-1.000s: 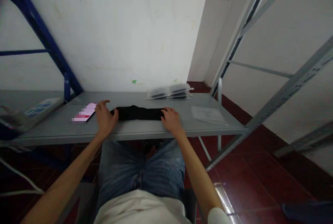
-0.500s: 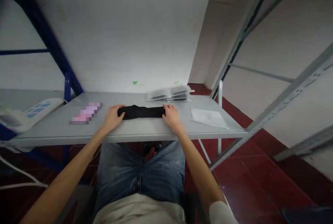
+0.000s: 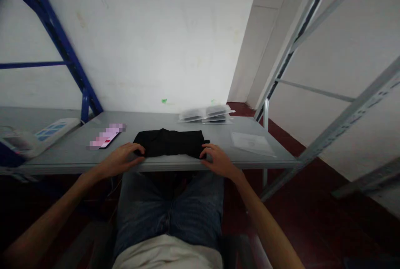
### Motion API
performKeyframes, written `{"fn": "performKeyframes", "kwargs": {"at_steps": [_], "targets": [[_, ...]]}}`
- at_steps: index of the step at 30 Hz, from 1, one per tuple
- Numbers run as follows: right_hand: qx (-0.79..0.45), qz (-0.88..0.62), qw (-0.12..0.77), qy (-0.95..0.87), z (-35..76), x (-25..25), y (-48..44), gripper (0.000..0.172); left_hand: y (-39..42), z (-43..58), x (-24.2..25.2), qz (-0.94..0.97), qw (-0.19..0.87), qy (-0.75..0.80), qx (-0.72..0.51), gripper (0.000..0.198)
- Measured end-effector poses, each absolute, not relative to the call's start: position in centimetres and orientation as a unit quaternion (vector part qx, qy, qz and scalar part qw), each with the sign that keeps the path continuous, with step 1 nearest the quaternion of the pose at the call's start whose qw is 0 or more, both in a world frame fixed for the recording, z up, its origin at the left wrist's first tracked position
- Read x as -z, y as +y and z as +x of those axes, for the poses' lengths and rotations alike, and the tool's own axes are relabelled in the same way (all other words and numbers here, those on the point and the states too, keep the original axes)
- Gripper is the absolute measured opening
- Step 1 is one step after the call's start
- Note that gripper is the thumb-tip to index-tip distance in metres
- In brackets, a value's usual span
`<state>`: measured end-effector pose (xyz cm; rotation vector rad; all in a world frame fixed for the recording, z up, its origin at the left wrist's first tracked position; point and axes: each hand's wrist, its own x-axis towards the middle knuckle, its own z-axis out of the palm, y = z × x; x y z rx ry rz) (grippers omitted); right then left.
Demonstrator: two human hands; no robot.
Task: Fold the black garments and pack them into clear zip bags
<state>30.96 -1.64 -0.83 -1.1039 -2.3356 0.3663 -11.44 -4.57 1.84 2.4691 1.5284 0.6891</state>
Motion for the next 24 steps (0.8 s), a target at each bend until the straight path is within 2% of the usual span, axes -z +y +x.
{"fn": "performKeyframes", "kwargs": {"at_steps": [3,6,9,12,15,19,24], "targets": [[-0.149,-0.4,0.29,-0.857,31.2,0.2,-0.9,0.011,-3.8,-11.6,-2.4,0.805,0.06,0.526,-0.269,0.027],[-0.109,-0.432,0.316,-0.838,30.7,-0.2,0.9,0.019,-1.2,-11.6,-2.9,0.778,0.002,0.543,-0.316,0.031],[-0.066,-0.475,0.296,-0.826,29.8,0.0,2.9,0.029,1.8,-11.6,-2.8,0.795,0.006,0.544,-0.268,0.037],[-0.057,-0.501,0.263,-0.822,28.9,0.5,3.9,0.028,3.7,-11.6,-2.4,0.811,0.05,0.543,-0.21,0.03],[-0.06,-0.508,0.255,-0.82,28.6,0.9,3.8,0.025,4.0,-11.9,-2.5,0.806,0.058,0.553,-0.202,0.023],[-0.059,-0.498,0.258,-0.826,28.9,0.9,3.2,0.022,3.8,-12.7,-3.3,0.769,0.075,0.588,-0.239,0.028],[-0.082,-0.494,0.268,-0.823,28.9,0.5,3.6,0.028,6.4,-13.5,-3.4,0.667,0.015,0.684,-0.297,0.031]]}}
